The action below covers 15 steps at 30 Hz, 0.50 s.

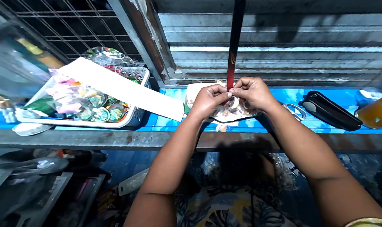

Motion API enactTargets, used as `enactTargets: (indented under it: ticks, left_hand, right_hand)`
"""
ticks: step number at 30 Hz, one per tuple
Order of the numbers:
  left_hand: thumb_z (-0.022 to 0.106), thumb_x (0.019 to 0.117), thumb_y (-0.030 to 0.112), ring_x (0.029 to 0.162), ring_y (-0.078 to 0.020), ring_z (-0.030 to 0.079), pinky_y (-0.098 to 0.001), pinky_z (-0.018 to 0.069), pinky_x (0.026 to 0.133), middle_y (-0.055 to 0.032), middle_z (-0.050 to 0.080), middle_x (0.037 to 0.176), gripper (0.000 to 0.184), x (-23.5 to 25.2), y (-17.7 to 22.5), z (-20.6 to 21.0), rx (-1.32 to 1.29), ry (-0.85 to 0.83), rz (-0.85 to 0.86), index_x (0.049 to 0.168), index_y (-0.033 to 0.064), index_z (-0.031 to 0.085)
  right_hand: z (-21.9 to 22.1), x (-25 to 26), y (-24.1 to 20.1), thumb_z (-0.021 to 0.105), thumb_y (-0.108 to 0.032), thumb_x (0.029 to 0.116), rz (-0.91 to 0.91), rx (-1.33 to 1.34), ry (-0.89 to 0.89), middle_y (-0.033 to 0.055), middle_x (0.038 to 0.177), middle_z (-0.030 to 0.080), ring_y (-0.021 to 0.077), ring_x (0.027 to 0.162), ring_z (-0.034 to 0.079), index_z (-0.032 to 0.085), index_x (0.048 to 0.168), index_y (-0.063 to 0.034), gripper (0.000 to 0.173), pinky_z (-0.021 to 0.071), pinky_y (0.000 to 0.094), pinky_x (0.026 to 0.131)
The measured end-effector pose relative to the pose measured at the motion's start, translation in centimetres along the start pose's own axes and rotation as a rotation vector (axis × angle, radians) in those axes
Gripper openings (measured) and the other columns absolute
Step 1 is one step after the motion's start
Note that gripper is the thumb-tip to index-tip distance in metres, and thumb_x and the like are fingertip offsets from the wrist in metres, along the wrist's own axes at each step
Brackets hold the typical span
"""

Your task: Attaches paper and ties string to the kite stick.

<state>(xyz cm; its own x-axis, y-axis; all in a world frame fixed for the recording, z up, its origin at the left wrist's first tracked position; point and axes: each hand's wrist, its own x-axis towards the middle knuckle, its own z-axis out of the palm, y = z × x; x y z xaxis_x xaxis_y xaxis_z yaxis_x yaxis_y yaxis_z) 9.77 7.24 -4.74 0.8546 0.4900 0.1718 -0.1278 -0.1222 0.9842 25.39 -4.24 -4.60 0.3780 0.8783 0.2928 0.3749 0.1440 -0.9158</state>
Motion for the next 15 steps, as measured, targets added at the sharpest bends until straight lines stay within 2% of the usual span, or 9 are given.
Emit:
enactTargets:
  ticks: [5, 9, 15]
  left_hand:
    - [0.065, 0.0959, -0.002, 0.067, -0.0031, 0.063, -0.0204, 0.0551, 0.067, 0.001, 0.068, 0.077, 0.003, 0.17, 0.01, 0.14, 0.063, 0.066, -0.03, 0.095, 0.0016, 0.065]
    - [0.063, 0.0959, -0.005, 0.066, -0.0049, 0.065, -0.0208, 0.056, 0.067, -0.0007, 0.068, 0.079, 0.008, 0.25, 0.02, 0.09, 0.007, 0.09, -0.035, 0.101, 0.0008, 0.062]
    - [0.058, 0.1002, 0.0, 0.061, -0.0041, 0.061, -0.0199, 0.0538, 0.061, 0.0008, 0.065, 0.073, 0.009, 0.22, -0.17, 0.09, -0.041, 0.096, -0.003, 0.092, 0.0035, 0.06]
  right_hand:
    - [0.04, 0.09, 0.12, 0.072, -0.008, 0.094, 0.008, 0.007, -0.018, -0.0068, 0.071, 0.066, -0.0033, 0.058, 0.057, 0.069, 0.089, -0.0061, 0.006, 0.0492, 0.0148, 0.058]
    - [0.0, 0.19, 0.2, 0.07, -0.011, 0.0964, 0.014, -0.026, -0.029, -0.007, 0.072, 0.064, -0.0029, 0.061, 0.056, 0.07, 0.087, -0.0067, 0.01, 0.0485, 0.0153, 0.06]
    - [0.08, 0.07, 0.2, 0.07, -0.012, 0.096, -0.014, -0.054, -0.043, -0.0072, 0.072, 0.065, -0.0034, 0.062, 0.057, 0.07, 0.087, -0.007, 0.011, 0.0491, 0.016, 0.062]
